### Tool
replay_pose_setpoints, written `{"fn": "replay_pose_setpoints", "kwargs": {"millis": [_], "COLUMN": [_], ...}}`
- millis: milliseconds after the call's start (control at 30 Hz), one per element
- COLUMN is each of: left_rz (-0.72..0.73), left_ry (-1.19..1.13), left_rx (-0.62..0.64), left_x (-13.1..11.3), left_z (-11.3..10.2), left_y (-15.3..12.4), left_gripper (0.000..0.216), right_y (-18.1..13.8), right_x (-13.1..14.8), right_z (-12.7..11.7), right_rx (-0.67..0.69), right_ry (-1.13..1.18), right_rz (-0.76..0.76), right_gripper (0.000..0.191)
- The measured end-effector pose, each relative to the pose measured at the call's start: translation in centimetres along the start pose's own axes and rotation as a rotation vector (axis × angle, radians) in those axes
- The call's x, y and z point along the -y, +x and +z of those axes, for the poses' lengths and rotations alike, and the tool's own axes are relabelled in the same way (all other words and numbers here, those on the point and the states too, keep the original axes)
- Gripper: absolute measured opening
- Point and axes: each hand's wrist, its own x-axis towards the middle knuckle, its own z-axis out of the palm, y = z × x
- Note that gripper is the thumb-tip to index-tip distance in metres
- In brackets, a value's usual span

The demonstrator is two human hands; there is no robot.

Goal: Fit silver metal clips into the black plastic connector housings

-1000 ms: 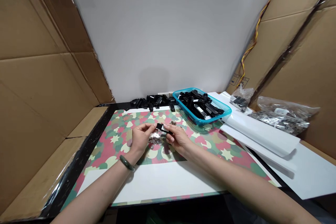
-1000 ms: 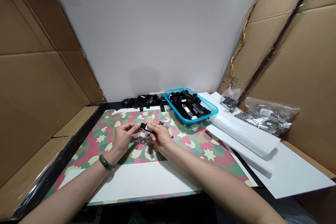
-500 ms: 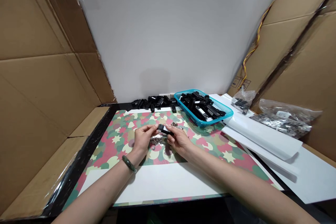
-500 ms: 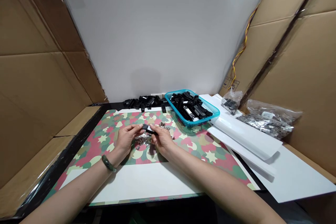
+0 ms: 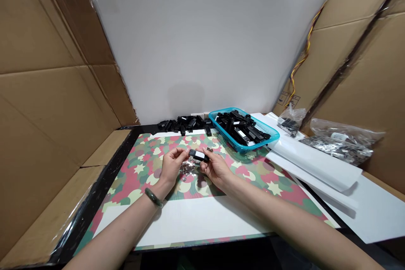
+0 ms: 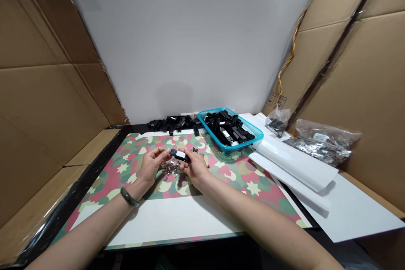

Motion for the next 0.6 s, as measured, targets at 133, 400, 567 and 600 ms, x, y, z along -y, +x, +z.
{"fn": "replay_pose_setpoints", "kwargs": {"millis": [133,400,567,600], "left_rz": [-0.037,0.002,0.073,0.076], "left_ry": [-0.002,0.025,0.083,0.096], "left_rx": [0.005,0.098,0.077,0.075], "left_x": [-0.2,-0.4,0.1,0.2], "left_z": [-0.1,0.0,-0.3,-0.5], "left_y": [0.2,0.0,0.3,0.4], "left_gripper": [0.041,0.046,0.047,0.047], "right_y": [0.3,0.1,-0.3,-0.2], "right_x": [0.2,1.0,2.0,2.8], "right_z": [-0.2,-0.5,-0.3,-0.4], "right_rx": [0.029,0.12,0.128,0.109], "right_ry": [0.002,-0.242,-0.487,-0.571], "right_rz": [0.056,-0.173,-0.429,-0.57], "right_gripper": [0.015,0.033,0.027,0.024]}}
